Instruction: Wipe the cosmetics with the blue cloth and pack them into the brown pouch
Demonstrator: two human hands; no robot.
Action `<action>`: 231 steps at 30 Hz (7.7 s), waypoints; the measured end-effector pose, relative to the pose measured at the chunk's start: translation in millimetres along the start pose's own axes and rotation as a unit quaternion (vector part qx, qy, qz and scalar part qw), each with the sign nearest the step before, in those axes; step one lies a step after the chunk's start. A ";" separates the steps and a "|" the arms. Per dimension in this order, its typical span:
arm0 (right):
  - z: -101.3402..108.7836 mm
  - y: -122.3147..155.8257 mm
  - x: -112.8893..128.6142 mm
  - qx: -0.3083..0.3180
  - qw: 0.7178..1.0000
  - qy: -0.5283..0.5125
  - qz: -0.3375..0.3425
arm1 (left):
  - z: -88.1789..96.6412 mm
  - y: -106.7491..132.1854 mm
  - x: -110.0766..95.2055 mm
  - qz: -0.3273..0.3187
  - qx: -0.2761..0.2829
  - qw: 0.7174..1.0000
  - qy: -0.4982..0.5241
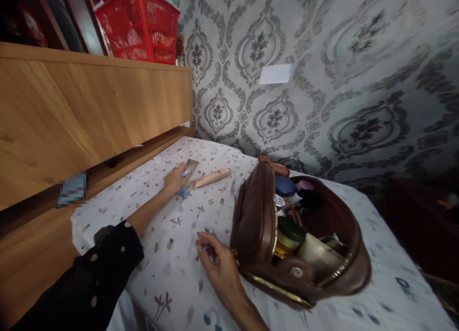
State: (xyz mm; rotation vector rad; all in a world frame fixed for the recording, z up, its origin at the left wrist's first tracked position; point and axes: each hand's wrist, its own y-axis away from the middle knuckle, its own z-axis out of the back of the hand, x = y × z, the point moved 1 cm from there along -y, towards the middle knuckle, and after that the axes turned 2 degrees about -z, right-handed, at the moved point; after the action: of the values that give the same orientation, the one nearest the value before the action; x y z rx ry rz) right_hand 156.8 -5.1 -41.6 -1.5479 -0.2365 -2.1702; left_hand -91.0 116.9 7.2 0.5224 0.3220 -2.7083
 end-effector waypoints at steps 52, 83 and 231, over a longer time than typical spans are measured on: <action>-22.9 -13.4 12.0 -0.159 0.979 0.118 -0.046 | 16.0 70.1 -7.3 -0.444 0.047 0.895 0.017; -17.6 -10.0 16.5 -0.141 0.989 0.002 -0.039 | 31.0 50.2 14.4 -0.326 0.062 0.941 0.065; -13.6 -1.3 27.9 -0.190 0.944 0.110 0.246 | 31.5 82.3 -14.1 -0.422 0.090 0.896 0.104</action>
State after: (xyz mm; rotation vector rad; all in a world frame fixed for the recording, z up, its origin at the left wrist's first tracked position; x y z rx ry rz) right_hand 137.3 -16.8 -20.3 -1.3431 0.6134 -2.0207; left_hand -56.7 37.5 28.8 0.8956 0.4306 -3.5544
